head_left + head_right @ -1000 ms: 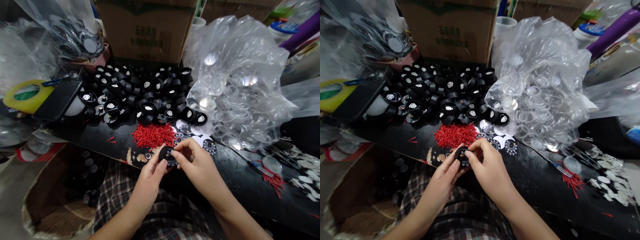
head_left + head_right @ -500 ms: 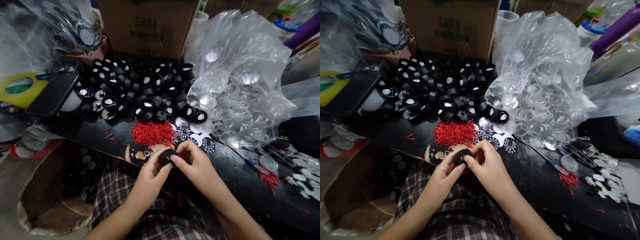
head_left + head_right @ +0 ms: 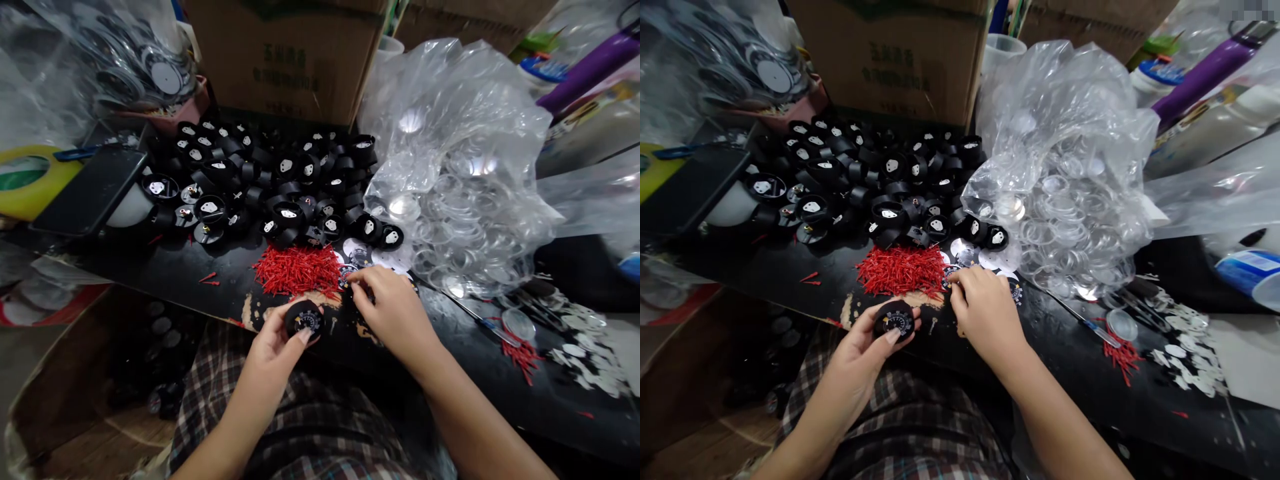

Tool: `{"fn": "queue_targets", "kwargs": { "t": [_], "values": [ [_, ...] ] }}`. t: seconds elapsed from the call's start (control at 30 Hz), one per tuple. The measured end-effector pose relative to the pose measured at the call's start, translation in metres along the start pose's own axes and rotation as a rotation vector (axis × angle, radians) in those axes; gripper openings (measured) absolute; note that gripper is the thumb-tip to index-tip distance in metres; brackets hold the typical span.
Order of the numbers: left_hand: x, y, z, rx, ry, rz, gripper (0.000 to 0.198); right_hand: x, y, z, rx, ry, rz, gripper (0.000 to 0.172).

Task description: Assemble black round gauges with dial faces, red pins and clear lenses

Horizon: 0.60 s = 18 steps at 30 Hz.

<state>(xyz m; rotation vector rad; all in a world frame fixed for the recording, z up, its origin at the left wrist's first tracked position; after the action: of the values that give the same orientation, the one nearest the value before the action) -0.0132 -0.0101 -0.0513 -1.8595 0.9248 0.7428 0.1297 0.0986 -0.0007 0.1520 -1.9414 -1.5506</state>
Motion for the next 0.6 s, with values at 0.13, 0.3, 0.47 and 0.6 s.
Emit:
{"fn": "queue_targets", "kwargs": {
  "t": [0.13, 0.3, 0.47, 0.6],
  "values": [
    [-0.004, -0.007, 0.000, -0.024, -0.002, -0.136, 0.018, -0.007, -0.002, 0.019, 0.019, 0.007, -0.236, 0.015],
    [-0.003, -0.021, 0.005, 0.039, -0.042, -0.200, 0.020, 0.001, -0.006, 0.005, 0.013, 0.065, -0.068, 0.011],
    [0.001, -0.027, 0.010, 0.038, -0.073, -0.199, 0.023, 0.017, -0.012, -0.011, 0.001, 0.130, 0.185, 0.009],
    [-0.001, -0.026, 0.004, 0.039, -0.095, -0.199, 0.023, 0.014, -0.014, -0.012, 0.068, 0.064, 0.427, 0.010]
  ]
}}
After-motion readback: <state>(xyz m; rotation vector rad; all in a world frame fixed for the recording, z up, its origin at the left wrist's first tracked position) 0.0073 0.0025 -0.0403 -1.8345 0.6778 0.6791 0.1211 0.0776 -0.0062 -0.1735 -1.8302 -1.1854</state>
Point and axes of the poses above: each hand's wrist, its own z-axis towards the middle knuckle, its own y-axis out of the back of the hand, x = y × z, the point moved 5 cm from there along z, towards the middle knuckle, and after that the axes turned 8 degrees about x, right-handed, at the moved point
